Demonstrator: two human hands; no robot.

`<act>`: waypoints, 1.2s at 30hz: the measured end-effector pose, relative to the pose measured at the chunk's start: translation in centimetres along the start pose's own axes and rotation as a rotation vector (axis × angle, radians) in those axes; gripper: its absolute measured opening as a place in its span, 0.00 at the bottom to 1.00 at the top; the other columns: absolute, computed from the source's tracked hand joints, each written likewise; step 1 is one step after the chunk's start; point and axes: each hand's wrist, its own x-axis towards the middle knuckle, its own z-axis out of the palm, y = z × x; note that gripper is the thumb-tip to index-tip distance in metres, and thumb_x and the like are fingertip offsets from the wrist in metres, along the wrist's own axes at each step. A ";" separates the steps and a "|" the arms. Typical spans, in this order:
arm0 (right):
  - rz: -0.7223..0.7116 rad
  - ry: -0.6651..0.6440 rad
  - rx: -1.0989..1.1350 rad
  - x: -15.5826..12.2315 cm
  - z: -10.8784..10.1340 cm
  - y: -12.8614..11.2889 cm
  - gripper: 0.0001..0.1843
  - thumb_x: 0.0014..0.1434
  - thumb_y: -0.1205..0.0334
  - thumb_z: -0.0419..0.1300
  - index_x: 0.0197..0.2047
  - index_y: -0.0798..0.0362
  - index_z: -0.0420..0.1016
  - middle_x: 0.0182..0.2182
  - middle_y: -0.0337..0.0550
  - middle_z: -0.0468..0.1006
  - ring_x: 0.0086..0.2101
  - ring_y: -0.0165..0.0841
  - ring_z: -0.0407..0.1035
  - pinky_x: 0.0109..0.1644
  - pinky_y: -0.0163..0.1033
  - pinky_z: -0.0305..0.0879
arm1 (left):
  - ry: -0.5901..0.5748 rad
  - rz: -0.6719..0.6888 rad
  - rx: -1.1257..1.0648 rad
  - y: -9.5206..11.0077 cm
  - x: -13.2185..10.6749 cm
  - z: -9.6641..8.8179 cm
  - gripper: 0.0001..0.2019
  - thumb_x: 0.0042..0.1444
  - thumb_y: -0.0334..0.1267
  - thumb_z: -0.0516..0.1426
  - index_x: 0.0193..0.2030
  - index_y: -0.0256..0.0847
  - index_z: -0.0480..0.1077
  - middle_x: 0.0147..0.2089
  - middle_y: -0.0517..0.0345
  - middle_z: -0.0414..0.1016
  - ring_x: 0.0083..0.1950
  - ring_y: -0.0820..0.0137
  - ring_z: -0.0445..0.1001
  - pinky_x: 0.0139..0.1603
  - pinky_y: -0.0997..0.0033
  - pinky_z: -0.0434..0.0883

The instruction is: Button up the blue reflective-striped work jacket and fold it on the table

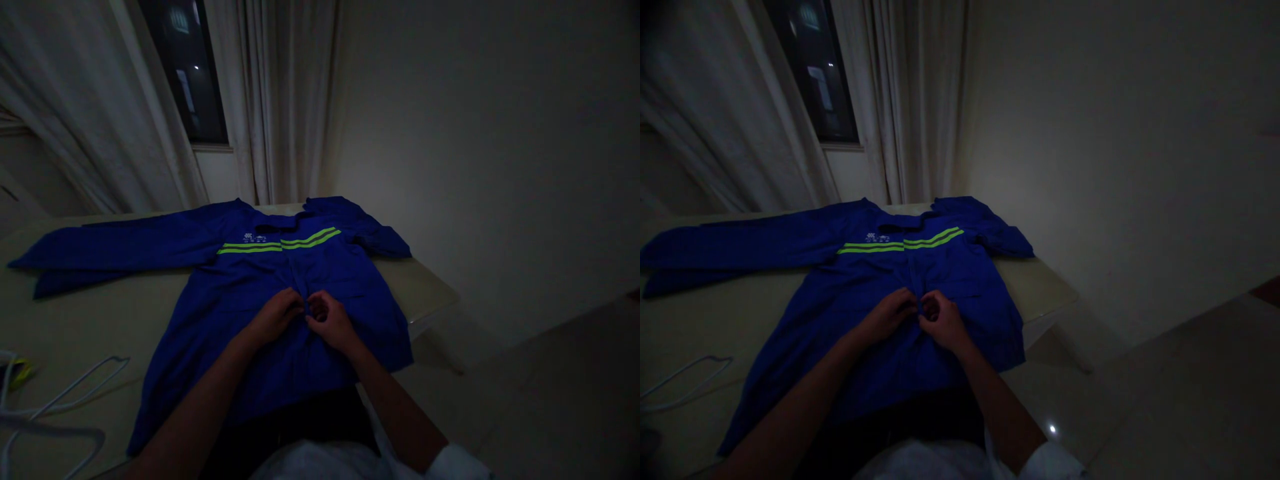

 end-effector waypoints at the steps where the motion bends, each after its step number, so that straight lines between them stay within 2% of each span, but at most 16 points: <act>1: 0.006 0.009 0.002 0.0 0.0 0.0 0.18 0.51 0.64 0.67 0.47 0.49 0.74 0.34 0.36 0.77 0.35 0.31 0.73 0.37 0.35 0.67 | 0.011 0.006 0.003 0.1 0.0 -0.1 0.06 0.65 0.30 0.55 0.37 0.42 0.71 0.39 0.56 0.75 0.44 0.66 0.73 0.47 0.66 0.69; 5: 0.034 0.107 0.028 0.1 0.3 0.2 0.17 0.51 0.63 0.67 0.44 0.50 0.72 0.34 0.36 0.77 0.33 0.31 0.73 0.36 0.35 0.67 | 0.046 -0.029 0.007 0.9 0.0 -0.9 0.02 0.63 0.34 0.59 0.39 0.42 0.73 0.37 0.58 0.76 0.39 0.68 0.74 0.42 0.69 0.69; 8: 0.052 0.159 0.053 0.1 0.4 0.3 0.16 0.50 0.62 0.67 0.43 0.50 0.71 0.34 0.37 0.77 0.33 0.32 0.73 0.36 0.35 0.67 | 0.018 -0.049 -0.021 1.4 0.0 -1.8 0.06 0.62 0.40 0.64 0.37 0.41 0.75 0.36 0.59 0.77 0.37 0.69 0.75 0.39 0.70 0.69; 13: 0.071 0.159 0.059 0.0 0.4 0.1 0.16 0.50 0.61 0.67 0.42 0.49 0.70 0.34 0.37 0.76 0.33 0.32 0.73 0.36 0.35 0.68 | -0.048 0.050 0.041 1.4 -0.1 -2.1 0.03 0.62 0.37 0.64 0.40 0.43 0.80 0.43 0.55 0.78 0.45 0.67 0.77 0.48 0.68 0.72; 17: 0.062 0.153 0.028 0.1 0.4 0.1 0.15 0.51 0.61 0.66 0.42 0.49 0.70 0.32 0.36 0.76 0.33 0.32 0.72 0.36 0.35 0.67 | -0.025 0.127 0.199 1.4 -0.4 -1.6 0.05 0.61 0.32 0.62 0.42 0.44 0.79 0.46 0.54 0.78 0.50 0.65 0.75 0.51 0.65 0.72; 21: 0.032 0.145 0.025 0.2 0.4 0.2 0.12 0.54 0.59 0.65 0.42 0.50 0.71 0.32 0.36 0.75 0.32 0.32 0.71 0.35 0.35 0.66 | 0.005 0.214 0.339 2.1 -0.5 -1.5 0.07 0.63 0.31 0.59 0.40 0.44 0.79 0.48 0.53 0.78 0.48 0.64 0.74 0.50 0.63 0.71; 25: 0.043 0.147 0.026 0.4 0.4 0.4 0.11 0.54 0.62 0.63 0.42 0.50 0.72 0.32 0.36 0.75 0.33 0.32 0.71 0.37 0.35 0.65 | -0.002 0.284 0.461 2.4 -0.6 -1.6 0.08 0.66 0.33 0.58 0.42 0.45 0.80 0.49 0.53 0.78 0.46 0.65 0.72 0.49 0.62 0.70; 27: 0.051 0.122 0.019 0.7 0.2 0.6 0.11 0.54 0.64 0.63 0.43 0.50 0.72 0.32 0.35 0.75 0.33 0.31 0.71 0.38 0.35 0.66 | -0.024 0.328 0.543 2.3 -0.7 -1.5 0.08 0.68 0.33 0.57 0.41 0.44 0.79 0.49 0.53 0.78 0.45 0.65 0.71 0.47 0.62 0.68; 30: 0.045 0.011 -0.043 1.4 -0.3 0.7 0.14 0.53 0.66 0.65 0.44 0.50 0.74 0.32 0.35 0.76 0.33 0.31 0.71 0.38 0.35 0.66 | -0.065 0.396 0.658 2.4 -0.7 -1.3 0.10 0.69 0.32 0.55 0.37 0.43 0.77 0.46 0.53 0.78 0.42 0.66 0.70 0.43 0.62 0.66; 33: 0.027 -0.103 -0.126 2.4 -1.2 0.5 0.14 0.52 0.65 0.69 0.43 0.51 0.76 0.33 0.36 0.77 0.32 0.30 0.70 0.36 0.33 0.64 | -0.120 0.461 0.690 2.6 -0.8 -0.9 0.12 0.70 0.31 0.54 0.36 0.43 0.74 0.41 0.54 0.76 0.40 0.66 0.69 0.41 0.61 0.64; 36: 0.027 -0.173 -0.148 3.1 -2.0 0.2 0.14 0.51 0.64 0.71 0.42 0.50 0.77 0.33 0.35 0.77 0.30 0.29 0.69 0.33 0.32 0.63 | -0.138 0.521 0.693 2.8 -0.9 -0.6 0.12 0.71 0.29 0.52 0.38 0.42 0.74 0.42 0.53 0.77 0.41 0.66 0.70 0.42 0.61 0.63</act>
